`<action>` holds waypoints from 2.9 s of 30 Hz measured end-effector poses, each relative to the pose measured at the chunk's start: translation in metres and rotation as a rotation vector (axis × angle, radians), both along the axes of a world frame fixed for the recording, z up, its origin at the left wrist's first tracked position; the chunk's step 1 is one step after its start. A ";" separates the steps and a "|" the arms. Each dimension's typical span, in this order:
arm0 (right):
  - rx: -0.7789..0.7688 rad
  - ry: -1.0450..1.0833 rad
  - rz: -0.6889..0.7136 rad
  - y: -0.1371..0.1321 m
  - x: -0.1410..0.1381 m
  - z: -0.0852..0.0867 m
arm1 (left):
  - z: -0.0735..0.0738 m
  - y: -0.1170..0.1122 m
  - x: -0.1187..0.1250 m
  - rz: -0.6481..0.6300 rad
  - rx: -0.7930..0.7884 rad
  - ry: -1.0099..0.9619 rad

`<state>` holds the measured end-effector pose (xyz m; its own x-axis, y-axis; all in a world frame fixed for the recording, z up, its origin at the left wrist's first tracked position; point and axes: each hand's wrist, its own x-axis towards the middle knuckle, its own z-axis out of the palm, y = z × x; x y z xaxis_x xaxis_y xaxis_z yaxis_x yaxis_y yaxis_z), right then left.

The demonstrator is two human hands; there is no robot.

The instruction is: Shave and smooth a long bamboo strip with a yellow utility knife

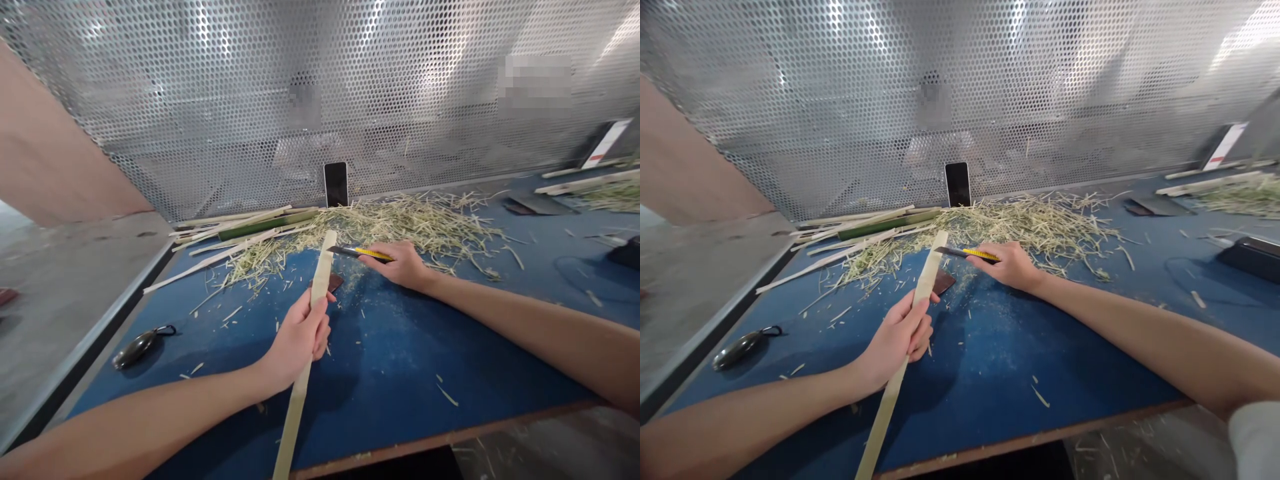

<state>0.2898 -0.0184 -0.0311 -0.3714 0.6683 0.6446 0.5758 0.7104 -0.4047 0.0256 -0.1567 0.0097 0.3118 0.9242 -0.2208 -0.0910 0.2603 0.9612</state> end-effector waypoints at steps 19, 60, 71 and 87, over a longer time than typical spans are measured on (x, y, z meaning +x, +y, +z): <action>-0.100 -0.052 0.027 0.005 0.002 0.003 | 0.001 -0.001 0.000 -0.019 0.014 0.021; -0.154 -0.136 0.204 0.002 0.001 0.009 | -0.001 0.000 -0.001 -0.091 0.074 0.059; -0.113 -0.059 0.215 0.004 0.000 0.005 | 0.003 -0.002 0.000 -0.073 0.046 0.043; -0.247 -0.030 -0.035 0.009 0.001 0.005 | 0.002 -0.001 0.001 -0.016 0.011 0.042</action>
